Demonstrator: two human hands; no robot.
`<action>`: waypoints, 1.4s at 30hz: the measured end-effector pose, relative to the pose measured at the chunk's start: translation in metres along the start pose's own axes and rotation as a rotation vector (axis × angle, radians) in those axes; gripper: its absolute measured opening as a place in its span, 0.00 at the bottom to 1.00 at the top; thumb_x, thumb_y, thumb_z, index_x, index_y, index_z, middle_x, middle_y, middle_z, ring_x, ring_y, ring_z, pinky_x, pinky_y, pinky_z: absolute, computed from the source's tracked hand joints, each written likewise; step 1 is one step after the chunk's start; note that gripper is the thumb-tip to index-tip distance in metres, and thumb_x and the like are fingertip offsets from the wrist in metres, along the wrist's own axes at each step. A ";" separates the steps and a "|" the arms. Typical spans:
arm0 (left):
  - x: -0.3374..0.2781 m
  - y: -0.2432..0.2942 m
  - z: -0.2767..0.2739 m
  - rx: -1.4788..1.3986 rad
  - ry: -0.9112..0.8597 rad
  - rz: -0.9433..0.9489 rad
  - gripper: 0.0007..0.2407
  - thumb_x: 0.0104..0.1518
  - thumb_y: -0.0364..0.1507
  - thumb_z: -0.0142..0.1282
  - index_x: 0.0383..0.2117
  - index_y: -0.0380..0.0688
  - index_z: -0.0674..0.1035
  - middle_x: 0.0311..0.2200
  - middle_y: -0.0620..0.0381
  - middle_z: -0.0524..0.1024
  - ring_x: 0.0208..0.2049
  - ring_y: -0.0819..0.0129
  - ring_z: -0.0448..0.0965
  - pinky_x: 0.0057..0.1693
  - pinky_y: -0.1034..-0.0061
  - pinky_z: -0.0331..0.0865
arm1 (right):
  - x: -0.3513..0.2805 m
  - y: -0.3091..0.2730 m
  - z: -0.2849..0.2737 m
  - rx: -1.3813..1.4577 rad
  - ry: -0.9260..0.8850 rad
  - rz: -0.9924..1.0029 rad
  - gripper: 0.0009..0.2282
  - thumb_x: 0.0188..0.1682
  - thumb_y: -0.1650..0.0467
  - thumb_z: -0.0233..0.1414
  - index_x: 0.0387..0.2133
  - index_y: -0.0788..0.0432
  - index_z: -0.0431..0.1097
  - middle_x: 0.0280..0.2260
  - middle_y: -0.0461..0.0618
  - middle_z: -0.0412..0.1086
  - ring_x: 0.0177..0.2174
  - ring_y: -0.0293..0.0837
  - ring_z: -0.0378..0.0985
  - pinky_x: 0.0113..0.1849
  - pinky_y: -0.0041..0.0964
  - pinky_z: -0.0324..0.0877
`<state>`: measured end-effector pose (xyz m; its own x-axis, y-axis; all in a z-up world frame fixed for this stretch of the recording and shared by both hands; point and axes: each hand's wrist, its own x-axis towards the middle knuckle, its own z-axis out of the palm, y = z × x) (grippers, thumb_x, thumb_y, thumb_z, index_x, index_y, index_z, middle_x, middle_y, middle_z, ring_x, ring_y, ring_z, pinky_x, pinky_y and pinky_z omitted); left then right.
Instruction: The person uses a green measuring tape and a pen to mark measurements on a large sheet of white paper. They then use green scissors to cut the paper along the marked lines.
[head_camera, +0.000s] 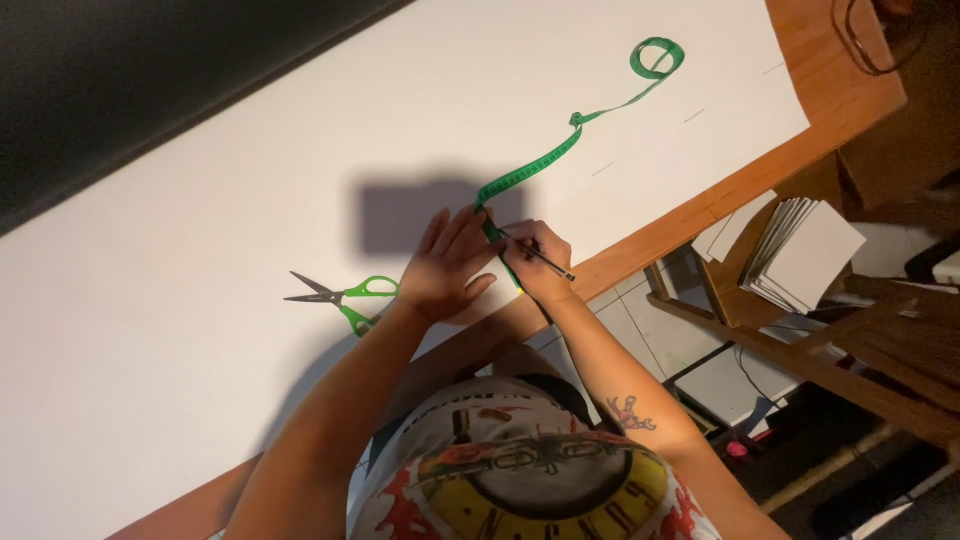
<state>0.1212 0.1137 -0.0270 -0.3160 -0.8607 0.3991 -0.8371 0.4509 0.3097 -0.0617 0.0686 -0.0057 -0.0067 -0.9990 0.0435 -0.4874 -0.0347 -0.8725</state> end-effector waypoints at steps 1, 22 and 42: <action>0.001 0.000 -0.001 -0.002 0.000 0.001 0.21 0.60 0.51 0.51 0.59 0.70 0.75 0.64 0.51 0.66 0.68 0.53 0.62 0.70 0.46 0.56 | 0.000 0.001 0.000 0.003 -0.007 -0.006 0.04 0.39 0.73 0.60 0.28 0.52 0.78 0.18 0.54 0.70 0.23 0.53 0.79 0.29 0.43 0.72; 0.006 0.004 -0.006 0.009 -0.042 -0.014 0.21 0.60 0.51 0.52 0.61 0.73 0.72 0.65 0.53 0.64 0.69 0.54 0.61 0.69 0.45 0.58 | 0.009 0.004 -0.005 0.054 0.039 -0.062 0.06 0.39 0.77 0.58 0.27 0.56 0.78 0.25 0.57 0.77 0.27 0.58 0.82 0.30 0.44 0.75; 0.003 0.005 -0.014 -0.005 -0.121 -0.029 0.22 0.60 0.48 0.53 0.62 0.71 0.72 0.69 0.53 0.59 0.72 0.54 0.54 0.72 0.47 0.52 | -0.022 0.043 -0.019 -0.228 -0.170 -0.308 0.06 0.54 0.65 0.53 0.34 0.48 0.79 0.34 0.50 0.78 0.39 0.55 0.80 0.44 0.47 0.73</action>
<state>0.1225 0.1171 -0.0123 -0.3430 -0.8956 0.2831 -0.8448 0.4260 0.3239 -0.0988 0.0898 -0.0347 0.3046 -0.9337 0.1881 -0.6253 -0.3450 -0.7000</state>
